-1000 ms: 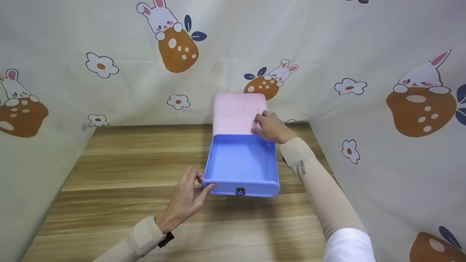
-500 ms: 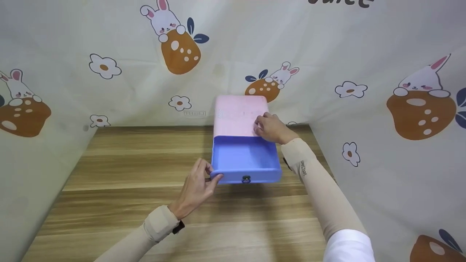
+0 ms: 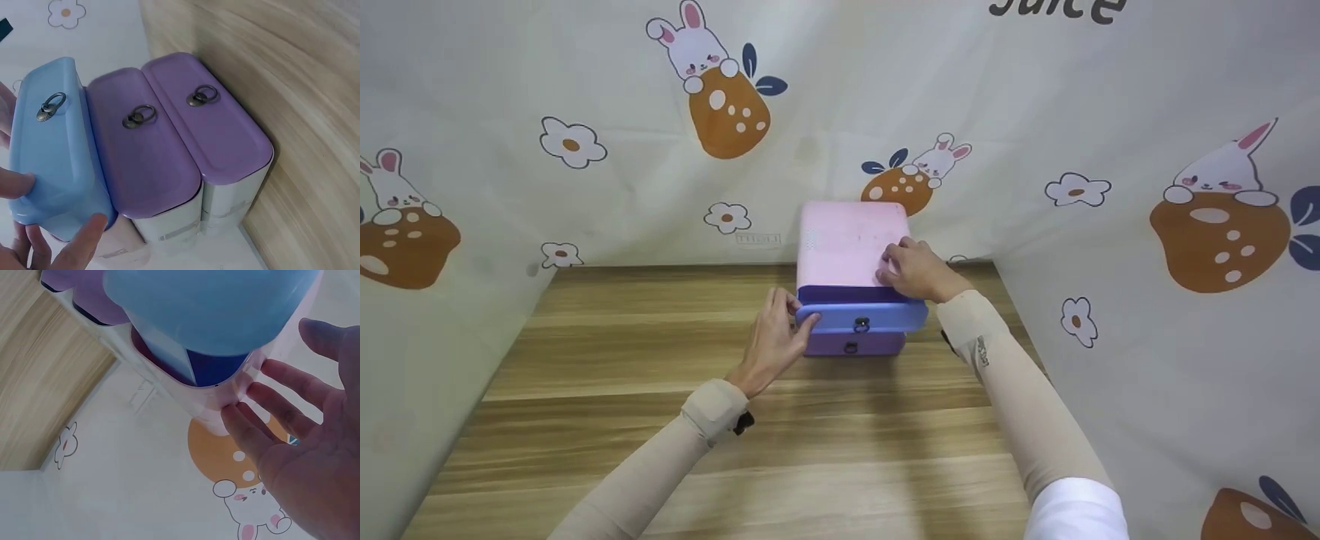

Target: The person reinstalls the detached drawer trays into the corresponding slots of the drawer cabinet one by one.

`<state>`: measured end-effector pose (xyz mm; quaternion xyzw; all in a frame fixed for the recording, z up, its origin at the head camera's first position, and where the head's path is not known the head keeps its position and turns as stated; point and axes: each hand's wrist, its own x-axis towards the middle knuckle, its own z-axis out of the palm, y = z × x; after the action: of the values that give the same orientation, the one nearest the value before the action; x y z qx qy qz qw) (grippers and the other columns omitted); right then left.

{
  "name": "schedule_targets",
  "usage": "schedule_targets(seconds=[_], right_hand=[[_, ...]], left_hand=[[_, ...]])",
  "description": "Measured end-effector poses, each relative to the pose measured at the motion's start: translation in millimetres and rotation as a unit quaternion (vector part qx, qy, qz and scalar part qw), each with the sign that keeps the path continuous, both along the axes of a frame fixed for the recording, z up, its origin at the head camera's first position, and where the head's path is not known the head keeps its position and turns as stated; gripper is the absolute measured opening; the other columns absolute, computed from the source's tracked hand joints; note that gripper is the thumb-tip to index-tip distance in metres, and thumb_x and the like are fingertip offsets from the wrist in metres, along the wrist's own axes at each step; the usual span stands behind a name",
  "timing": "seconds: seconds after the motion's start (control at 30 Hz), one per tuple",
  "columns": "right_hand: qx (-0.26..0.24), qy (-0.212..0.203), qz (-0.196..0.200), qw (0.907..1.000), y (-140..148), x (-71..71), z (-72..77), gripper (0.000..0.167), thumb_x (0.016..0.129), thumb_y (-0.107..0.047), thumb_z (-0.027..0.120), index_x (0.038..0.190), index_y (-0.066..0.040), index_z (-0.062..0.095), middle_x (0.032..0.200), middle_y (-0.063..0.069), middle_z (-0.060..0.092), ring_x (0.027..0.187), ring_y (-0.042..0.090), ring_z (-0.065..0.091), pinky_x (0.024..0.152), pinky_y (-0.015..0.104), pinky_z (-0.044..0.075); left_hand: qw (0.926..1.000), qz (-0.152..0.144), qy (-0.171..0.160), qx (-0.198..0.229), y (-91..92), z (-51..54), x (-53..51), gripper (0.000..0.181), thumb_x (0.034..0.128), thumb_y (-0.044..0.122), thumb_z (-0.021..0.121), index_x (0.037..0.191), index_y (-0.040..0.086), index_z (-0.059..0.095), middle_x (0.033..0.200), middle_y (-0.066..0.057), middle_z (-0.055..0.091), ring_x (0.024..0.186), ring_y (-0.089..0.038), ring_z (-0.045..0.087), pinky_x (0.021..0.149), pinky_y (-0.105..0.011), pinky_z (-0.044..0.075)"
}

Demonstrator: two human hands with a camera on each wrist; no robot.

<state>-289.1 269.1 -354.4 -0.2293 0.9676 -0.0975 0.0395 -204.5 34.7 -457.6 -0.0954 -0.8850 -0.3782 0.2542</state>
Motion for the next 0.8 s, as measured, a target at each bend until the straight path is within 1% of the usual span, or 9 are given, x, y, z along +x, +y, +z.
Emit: schedule_targets(seconds=[0.1, 0.17, 0.3, 0.4, 0.47, 0.6, 0.67, 0.8], right_hand=[[0.006, -0.014, -0.011, 0.9998, -0.1, -0.6, 1.0, 0.047, 0.099, -0.040, 0.053, 0.131, -0.006, 0.057, 0.130, 0.023, 0.056, 0.120, 0.040, 0.053, 0.107, 0.060, 0.044], [0.009, -0.023, -0.019, 0.9995, 0.3, -0.7, 1.9, 0.053, 0.098, -0.048, 0.051, 0.133, -0.008, 0.056, 0.135, 0.023, 0.053, 0.124, 0.041, 0.052, 0.109, 0.061, 0.043], [0.012, -0.032, -0.028, 0.9990, 3.5, 0.3, 3.5, 0.069, 0.094, -0.063, 0.049, 0.137, -0.010, 0.053, 0.143, 0.023, 0.049, 0.129, 0.042, 0.049, 0.110, 0.063, 0.042], [0.015, -0.036, -0.028, 0.9989, 6.9, 1.2, 4.1, 0.077, 0.089, -0.067, 0.054, 0.140, -0.010, 0.051, 0.147, 0.023, 0.046, 0.133, 0.042, 0.047, 0.112, 0.064, 0.040], [0.017, -0.038, -0.026, 0.9988, 8.4, 1.6, 4.4, 0.078, 0.085, -0.065, 0.060, 0.140, -0.010, 0.051, 0.149, 0.023, 0.044, 0.135, 0.042, 0.045, 0.114, 0.064, 0.038], [0.018, -0.022, -0.001, 0.9996, 9.9, 1.5, 4.1, 0.071, 0.083, -0.049, 0.071, 0.136, -0.006, 0.053, 0.144, 0.025, 0.048, 0.132, 0.043, 0.048, 0.114, 0.062, 0.038], [0.021, -0.013, 0.011, 0.9996, 9.6, 0.8, 3.8, 0.067, 0.083, -0.042, 0.073, 0.134, -0.004, 0.054, 0.141, 0.025, 0.050, 0.130, 0.043, 0.049, 0.115, 0.060, 0.039], [0.031, -0.009, 0.011, 0.9994, 10.4, 0.0, 4.1, 0.063, 0.085, -0.038, 0.073, 0.134, -0.004, 0.053, 0.143, 0.026, 0.048, 0.131, 0.044, 0.049, 0.115, 0.060, 0.038]], left_hand=[[0.9996, 0.027, -0.012, -0.006, 1.2, 1.4, -7.8, 0.030, 0.0877, 0.029, 0.073, 0.100, 0.011, 0.052, 0.100, -0.006, 0.054, 0.085, -0.024, 0.064, 0.068, -0.039, 0.056], [0.9992, 0.036, -0.017, -0.004, 2.4, 1.9, -12.1, 0.032, 0.0877, 0.030, 0.073, 0.101, 0.012, 0.051, 0.101, -0.005, 0.053, 0.089, -0.023, 0.062, 0.067, -0.038, 0.055], [0.9984, 0.049, -0.028, 0.004, 4.8, 1.6, -20.0, 0.038, 0.0875, 0.033, 0.074, 0.107, 0.013, 0.048, 0.105, -0.005, 0.050, 0.093, -0.020, 0.058, 0.063, -0.034, 0.052], [0.9982, 0.051, -0.032, 0.007, 5.6, 1.4, -24.6, 0.041, 0.0880, 0.035, 0.073, 0.112, 0.015, 0.047, 0.108, -0.004, 0.049, 0.095, -0.021, 0.060, 0.061, -0.034, 0.051], [0.9982, 0.049, -0.033, 0.005, 6.1, 1.5, -27.3, 0.039, 0.0891, 0.036, 0.072, 0.114, 0.017, 0.048, 0.111, -0.004, 0.050, 0.098, -0.022, 0.061, 0.062, -0.034, 0.051], [0.9985, 0.044, -0.033, -0.004, 7.7, 2.0, -32.1, 0.034, 0.0913, 0.036, 0.069, 0.115, 0.021, 0.050, 0.113, -0.004, 0.050, 0.101, -0.022, 0.062, 0.064, -0.036, 0.053], [0.9984, 0.045, -0.032, -0.008, 7.9, 2.6, -34.6, 0.031, 0.0918, 0.037, 0.068, 0.113, 0.022, 0.050, 0.113, -0.004, 0.049, 0.100, -0.021, 0.061, 0.064, -0.037, 0.054], [0.9987, 0.042, -0.025, -0.012, 8.2, 4.0, -38.6, 0.030, 0.0917, 0.037, 0.068, 0.111, 0.021, 0.051, 0.111, -0.005, 0.048, 0.098, -0.022, 0.061, 0.064, -0.039, 0.056]])
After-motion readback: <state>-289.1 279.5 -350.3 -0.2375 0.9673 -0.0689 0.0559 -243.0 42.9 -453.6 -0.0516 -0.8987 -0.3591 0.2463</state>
